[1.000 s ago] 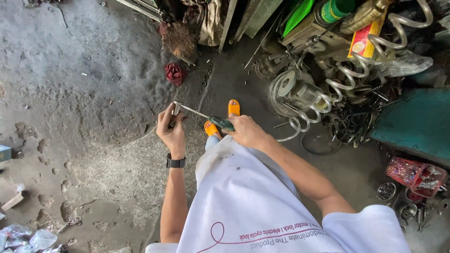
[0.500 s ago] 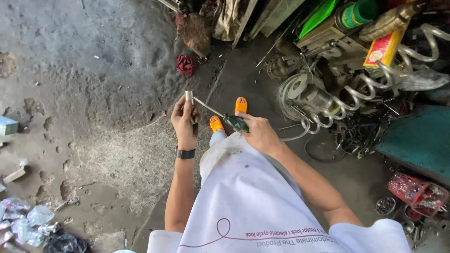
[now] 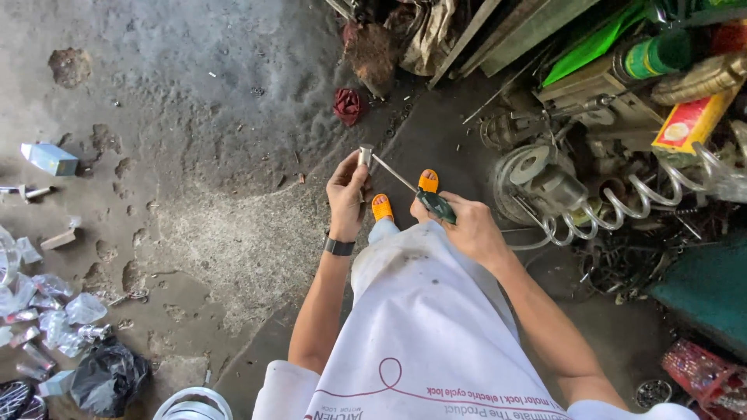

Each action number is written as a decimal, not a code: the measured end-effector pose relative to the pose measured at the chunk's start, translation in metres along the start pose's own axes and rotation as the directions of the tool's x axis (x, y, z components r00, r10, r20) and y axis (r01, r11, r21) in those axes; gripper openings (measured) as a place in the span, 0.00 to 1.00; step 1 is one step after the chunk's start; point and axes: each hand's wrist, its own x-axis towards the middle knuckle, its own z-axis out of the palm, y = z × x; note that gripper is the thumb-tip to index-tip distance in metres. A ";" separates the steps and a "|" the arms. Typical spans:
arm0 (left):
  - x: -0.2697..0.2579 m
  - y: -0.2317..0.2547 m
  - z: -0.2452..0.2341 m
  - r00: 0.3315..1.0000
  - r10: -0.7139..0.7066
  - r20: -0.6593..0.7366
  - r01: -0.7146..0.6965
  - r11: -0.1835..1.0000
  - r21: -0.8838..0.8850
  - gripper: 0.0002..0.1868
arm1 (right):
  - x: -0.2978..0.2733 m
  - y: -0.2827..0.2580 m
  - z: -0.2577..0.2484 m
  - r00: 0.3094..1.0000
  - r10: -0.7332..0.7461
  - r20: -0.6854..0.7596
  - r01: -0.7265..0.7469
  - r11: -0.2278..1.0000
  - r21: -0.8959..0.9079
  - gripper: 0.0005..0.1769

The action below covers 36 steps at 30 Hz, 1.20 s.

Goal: Machining, cleaning, and assembling small metal components using a lathe, screwdriver, and bench grinder.

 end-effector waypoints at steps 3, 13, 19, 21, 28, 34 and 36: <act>0.002 0.000 -0.001 1.000 0.019 0.018 -0.019 1.000 -0.015 0.17 | 0.000 -0.010 -0.004 1.000 0.012 0.023 -0.013 0.999 0.042 0.18; 0.007 -0.009 -0.011 0.997 0.031 0.067 -0.029 0.999 -0.030 0.17 | 0.001 -0.012 -0.004 0.999 0.026 0.037 -0.028 0.999 0.047 0.19; 0.010 -0.015 -0.014 0.996 0.035 0.082 -0.032 0.999 -0.028 0.18 | 0.000 -0.010 -0.004 0.999 0.032 0.030 -0.034 0.998 0.060 0.16; 0.010 -0.016 -0.014 0.996 0.030 0.081 -0.027 0.999 -0.039 0.18 | 0.000 -0.010 -0.005 0.999 0.033 0.028 -0.036 0.996 0.080 0.14; 0.008 -0.012 -0.009 0.997 0.018 0.078 -0.015 0.999 -0.039 0.18 | 0.000 -0.003 0.002 0.997 0.060 0.041 -0.063 0.996 0.064 0.15; 0.004 -0.013 -0.003 0.999 0.016 0.042 -0.014 0.999 -0.035 0.20 | 0.002 -0.010 -0.001 0.986 0.099 0.135 -0.107 0.993 0.052 0.21; 0.001 -0.014 0.003 0.999 -0.003 -0.039 0.000 0.997 -0.078 0.19 | 0.005 0.006 0.016 0.990 0.130 0.051 -0.117 0.973 -0.201 0.24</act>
